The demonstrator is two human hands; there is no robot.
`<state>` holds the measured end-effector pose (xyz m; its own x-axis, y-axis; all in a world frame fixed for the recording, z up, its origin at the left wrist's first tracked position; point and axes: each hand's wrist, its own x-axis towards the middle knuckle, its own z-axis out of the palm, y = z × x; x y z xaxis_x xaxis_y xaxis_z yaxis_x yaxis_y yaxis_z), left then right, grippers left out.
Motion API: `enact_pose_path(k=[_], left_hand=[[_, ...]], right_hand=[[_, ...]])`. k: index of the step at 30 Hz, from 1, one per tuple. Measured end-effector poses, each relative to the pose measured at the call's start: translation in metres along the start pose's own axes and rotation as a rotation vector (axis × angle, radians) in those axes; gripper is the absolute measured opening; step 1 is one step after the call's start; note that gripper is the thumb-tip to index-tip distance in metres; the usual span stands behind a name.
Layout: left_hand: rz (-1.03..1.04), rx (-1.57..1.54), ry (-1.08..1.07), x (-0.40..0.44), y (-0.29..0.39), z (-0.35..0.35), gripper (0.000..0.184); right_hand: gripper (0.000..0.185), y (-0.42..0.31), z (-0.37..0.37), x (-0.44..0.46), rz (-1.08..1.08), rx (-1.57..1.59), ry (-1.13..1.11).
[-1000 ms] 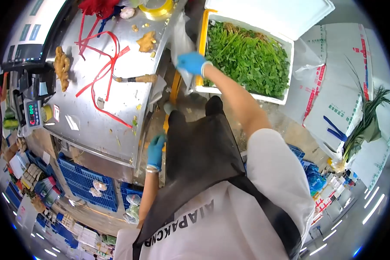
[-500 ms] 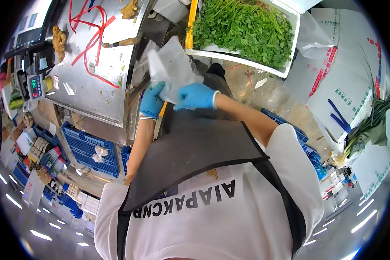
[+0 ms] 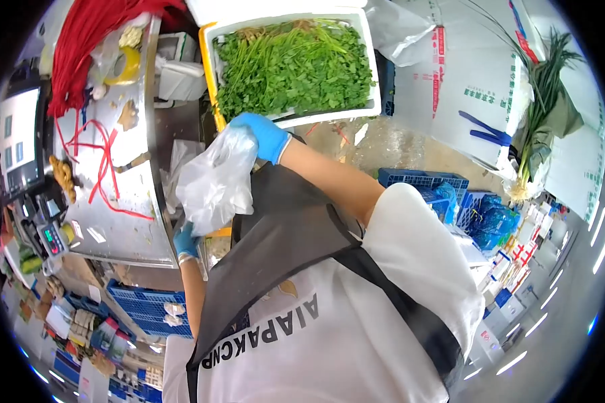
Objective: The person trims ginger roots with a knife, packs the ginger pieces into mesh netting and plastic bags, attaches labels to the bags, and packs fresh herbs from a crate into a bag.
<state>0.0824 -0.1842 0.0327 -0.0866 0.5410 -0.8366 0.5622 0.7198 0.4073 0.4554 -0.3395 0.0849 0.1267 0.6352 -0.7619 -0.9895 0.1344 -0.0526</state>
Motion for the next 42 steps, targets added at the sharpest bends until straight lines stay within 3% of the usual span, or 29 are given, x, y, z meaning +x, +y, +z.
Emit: enact_pose_path(k=[1,2,4,6,7,8,10,11,12,14,15,17,19,20,22,25,28,32,35,38,39,42], left_hand=[[0.424,0.456,-0.142,0.05,-0.032,-0.027,0.041],[0.751,0.793,0.0,0.013,0.0,-0.01,0.065],[1.144,0.807,0.123,-0.079,0.074,0.045,0.091],[1.169,0.733,0.02,-0.119,0.117,0.098,0.106],[1.231,0.764,-0.046,-0.123,0.128,0.121,0.1],[1.152,0.566,-0.203,-0.098,0.108,0.137,0.079],[0.824,0.224,-0.6,-0.089,0.117,0.171,0.059],[0.867,0.303,-0.53,-0.081,0.111,0.178,0.056],[0.909,0.379,-0.456,-0.069,0.097,0.18,0.054],[0.891,0.535,-0.325,-0.066,0.089,0.18,0.053],[0.83,0.612,-0.267,-0.07,0.088,0.179,0.055],[0.791,0.801,-0.174,-0.078,0.089,0.182,0.059],[0.828,1.021,-0.091,-0.087,0.09,0.19,0.067],[0.84,1.136,-0.049,-0.092,0.092,0.197,0.071],[0.844,1.179,-0.081,-0.097,0.1,0.218,0.078],[0.853,1.186,-0.137,-0.106,0.105,0.235,0.079],[0.811,1.2,-0.119,-0.113,0.107,0.245,0.076],[0.883,1.239,-0.097,-0.089,0.093,0.23,0.072],[0.78,1.256,-0.148,-0.094,0.113,0.243,0.07],[0.825,1.233,-0.218,-0.074,0.122,0.25,0.069],[0.913,1.214,-0.23,-0.063,0.12,0.246,0.068],[0.875,1.24,-0.242,-0.043,0.122,0.244,0.068]], right_hand=[[0.01,-0.001,-0.012,0.012,-0.045,-0.113,-0.08],[0.012,-0.003,-0.016,0.017,-0.14,-0.377,-0.132],[0.015,0.009,-0.021,0.014,-0.377,-0.814,-0.341],[0.02,0.032,-0.022,0.012,-0.687,-1.04,-0.589],[0.023,0.037,-0.007,-0.004,-0.456,-1.042,-0.57],[0.025,0.029,0.014,-0.019,-0.228,-1.031,-0.547],[0.027,-0.017,0.031,-0.038,-0.152,-1.262,-0.547],[0.028,-0.041,0.025,-0.044,-0.106,-1.379,-0.546],[0.03,-0.072,-0.007,-0.036,-0.134,-1.065,-0.463],[0.037,-0.154,-0.094,-0.002,-0.498,-0.856,-0.105],[0.036,-0.199,-0.108,0.002,-0.429,-0.476,0.425],[0.053,-0.273,-0.232,0.053,-0.388,-0.207,0.63],[0.059,-0.315,-0.275,0.084,-0.226,-0.269,0.78],[0.054,-0.324,-0.26,0.09,-0.17,-0.267,0.896],[0.043,-0.336,-0.271,0.119,-0.076,-0.144,0.886],[0.031,-0.322,-0.296,0.139,-0.115,0.075,0.79],[0.023,-0.27,-0.257,0.073,-0.548,0.184,0.632],[0.032,-0.216,-0.191,-0.051,-0.775,-0.338,0.631],[0.032,-0.195,-0.23,-0.059,-0.75,-0.444,0.792],[0.028,-0.21,-0.22,-0.09,-1.103,-0.514,0.701],[0.028,-0.217,-0.22,-0.1,-1.119,-0.338,0.626],[0.034,-0.25,-0.195,-0.133,-1.106,0.067,0.547]])
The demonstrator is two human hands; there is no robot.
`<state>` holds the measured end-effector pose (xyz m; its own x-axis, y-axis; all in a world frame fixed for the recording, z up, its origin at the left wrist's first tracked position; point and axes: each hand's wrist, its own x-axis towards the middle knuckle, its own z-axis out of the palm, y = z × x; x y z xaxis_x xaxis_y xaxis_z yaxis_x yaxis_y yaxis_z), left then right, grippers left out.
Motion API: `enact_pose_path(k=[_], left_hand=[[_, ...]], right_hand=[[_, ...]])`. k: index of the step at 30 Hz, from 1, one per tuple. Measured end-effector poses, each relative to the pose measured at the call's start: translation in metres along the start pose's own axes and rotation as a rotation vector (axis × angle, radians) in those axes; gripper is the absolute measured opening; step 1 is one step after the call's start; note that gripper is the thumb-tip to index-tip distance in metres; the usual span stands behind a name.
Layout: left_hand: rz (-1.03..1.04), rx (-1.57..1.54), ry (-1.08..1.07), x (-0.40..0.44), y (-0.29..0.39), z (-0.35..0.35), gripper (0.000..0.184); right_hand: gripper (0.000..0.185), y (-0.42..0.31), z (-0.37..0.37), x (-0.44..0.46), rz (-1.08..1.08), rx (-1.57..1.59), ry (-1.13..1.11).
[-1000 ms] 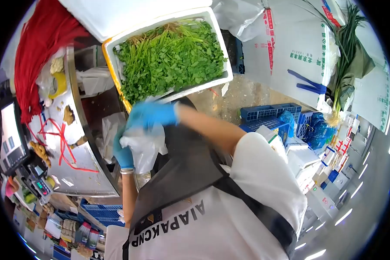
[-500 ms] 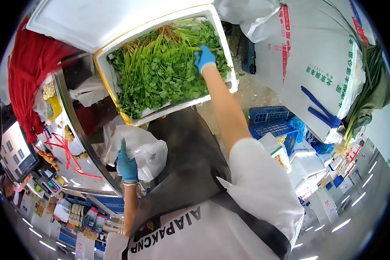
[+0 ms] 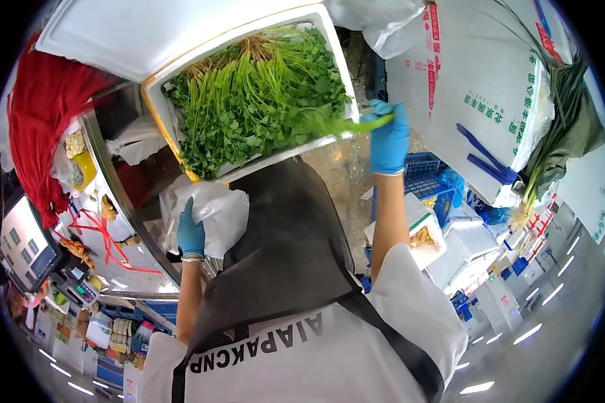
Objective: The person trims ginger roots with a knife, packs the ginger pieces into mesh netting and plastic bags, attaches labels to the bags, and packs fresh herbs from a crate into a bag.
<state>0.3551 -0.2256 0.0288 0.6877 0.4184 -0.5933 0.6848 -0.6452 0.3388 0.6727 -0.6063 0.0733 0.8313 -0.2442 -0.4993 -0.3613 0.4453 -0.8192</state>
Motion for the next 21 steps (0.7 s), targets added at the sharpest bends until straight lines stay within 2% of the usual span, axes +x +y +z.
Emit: enact_pose_path(k=[2,5,6,7,9,12,14,17,20,21], left_hand=[[-0.006,-0.051,-0.038,0.006,-0.011,-0.004,0.066],[-0.019,-0.048,-0.066,0.011,-0.024,-0.009,0.064],[-0.012,-0.062,-0.061,0.012,-0.029,-0.009,0.063],[-0.004,-0.075,-0.056,0.015,-0.034,-0.01,0.063],[0.003,-0.087,-0.066,0.018,-0.048,-0.005,0.062],[-0.035,-0.122,-0.081,0.021,-0.054,-0.007,0.062],[-0.038,-0.126,-0.069,0.019,-0.061,-0.008,0.061],[-0.026,-0.143,-0.051,0.015,-0.071,-0.005,0.06],[-0.087,-0.135,-0.101,0.017,-0.072,-0.007,0.061],[-0.102,-0.132,-0.111,0.018,-0.071,-0.01,0.061]], right_hand=[[0.041,-0.031,0.002,0.015,0.113,-0.009,-0.325],[0.043,-0.027,0.062,0.04,0.299,-0.384,-0.316],[0.043,-0.007,0.078,0.059,0.286,-0.521,-0.298],[0.045,0.032,0.099,0.084,0.142,-0.704,-0.209],[0.051,0.095,0.128,0.122,0.186,-0.903,-0.163],[0.072,0.18,0.15,0.184,0.34,-1.61,-0.245],[0.065,0.215,0.156,0.191,0.372,-1.703,-0.28],[0.058,0.258,0.113,0.214,0.073,-1.947,-0.226],[0.038,0.225,0.091,0.2,-0.133,-1.8,-0.268],[0.038,0.223,0.096,0.2,-0.14,-1.813,-0.272]])
